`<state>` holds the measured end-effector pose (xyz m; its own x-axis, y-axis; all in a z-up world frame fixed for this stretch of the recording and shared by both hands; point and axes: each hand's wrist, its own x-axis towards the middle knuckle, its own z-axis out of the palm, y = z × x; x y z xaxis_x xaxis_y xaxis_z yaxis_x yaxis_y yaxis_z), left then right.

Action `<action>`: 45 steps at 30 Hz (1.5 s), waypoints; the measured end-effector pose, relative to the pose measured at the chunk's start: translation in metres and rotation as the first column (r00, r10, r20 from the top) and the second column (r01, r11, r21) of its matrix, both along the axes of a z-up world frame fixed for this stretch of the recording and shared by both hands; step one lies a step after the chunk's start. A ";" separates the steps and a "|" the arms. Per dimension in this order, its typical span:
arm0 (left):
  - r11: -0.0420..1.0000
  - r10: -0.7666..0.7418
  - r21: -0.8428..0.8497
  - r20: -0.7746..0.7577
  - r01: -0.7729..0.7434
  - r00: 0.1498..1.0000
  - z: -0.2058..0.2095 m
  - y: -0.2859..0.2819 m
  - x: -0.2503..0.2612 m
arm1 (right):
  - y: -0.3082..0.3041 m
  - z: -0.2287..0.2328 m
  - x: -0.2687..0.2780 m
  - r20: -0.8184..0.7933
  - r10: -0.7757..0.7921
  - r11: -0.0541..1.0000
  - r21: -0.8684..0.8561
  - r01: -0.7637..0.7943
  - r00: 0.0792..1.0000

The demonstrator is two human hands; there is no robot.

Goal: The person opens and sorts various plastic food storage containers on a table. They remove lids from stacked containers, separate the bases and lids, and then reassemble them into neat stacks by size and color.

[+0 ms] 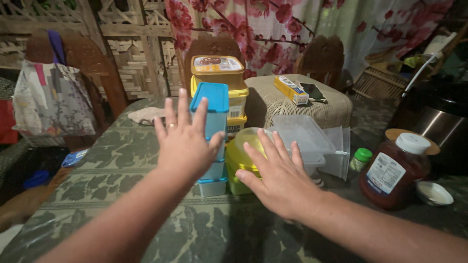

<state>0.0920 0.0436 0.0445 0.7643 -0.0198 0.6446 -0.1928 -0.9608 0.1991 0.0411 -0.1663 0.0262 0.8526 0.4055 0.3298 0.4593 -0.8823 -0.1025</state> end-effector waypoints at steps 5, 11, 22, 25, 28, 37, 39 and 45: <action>1.000 0.012 -0.001 0.027 -0.012 1.000 -0.006 -0.018 -0.009 | -0.010 0.001 0.016 0.008 0.006 1.000 0.011 -0.006 1.000; 0.998 0.057 0.008 0.031 -0.058 0.998 -0.005 -0.031 -0.012 | -0.027 0.009 0.032 0.026 0.058 0.998 0.004 -0.058 0.998; 0.987 0.158 0.005 0.006 -0.158 0.987 0.001 -0.046 0.008 | -0.037 0.026 0.077 0.134 0.133 0.990 -0.065 -0.125 0.982; 0.987 0.158 -0.001 -0.039 -0.158 0.987 0.007 -0.046 0.011 | -0.027 0.024 0.081 0.134 0.146 0.987 -0.087 -0.135 0.980; 0.983 0.174 -0.040 -0.093 -0.178 0.980 0.011 -0.046 0.018 | -0.021 0.020 0.084 0.090 0.111 0.991 -0.088 -0.103 0.990; 0.983 0.114 -0.102 -0.295 -0.150 0.949 0.027 -0.016 0.038 | 0.020 0.027 0.091 0.042 0.002 1.000 -0.031 -0.001 0.999; 0.988 0.092 -0.090 -0.289 -0.123 0.953 0.025 -0.010 0.044 | 0.029 0.025 0.093 0.026 -0.030 0.998 -0.057 0.031 0.999; 0.916 -0.162 -0.397 -0.253 0.050 0.954 0.017 0.011 0.055 | 0.045 0.028 0.100 0.036 -0.086 0.996 0.004 0.086 0.996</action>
<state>0.1473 0.0551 0.0616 0.9188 0.0943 0.3833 -0.1732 -0.7763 0.6061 0.1411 -0.1212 0.0544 0.8715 0.3307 0.3621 0.3855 -0.9184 -0.0889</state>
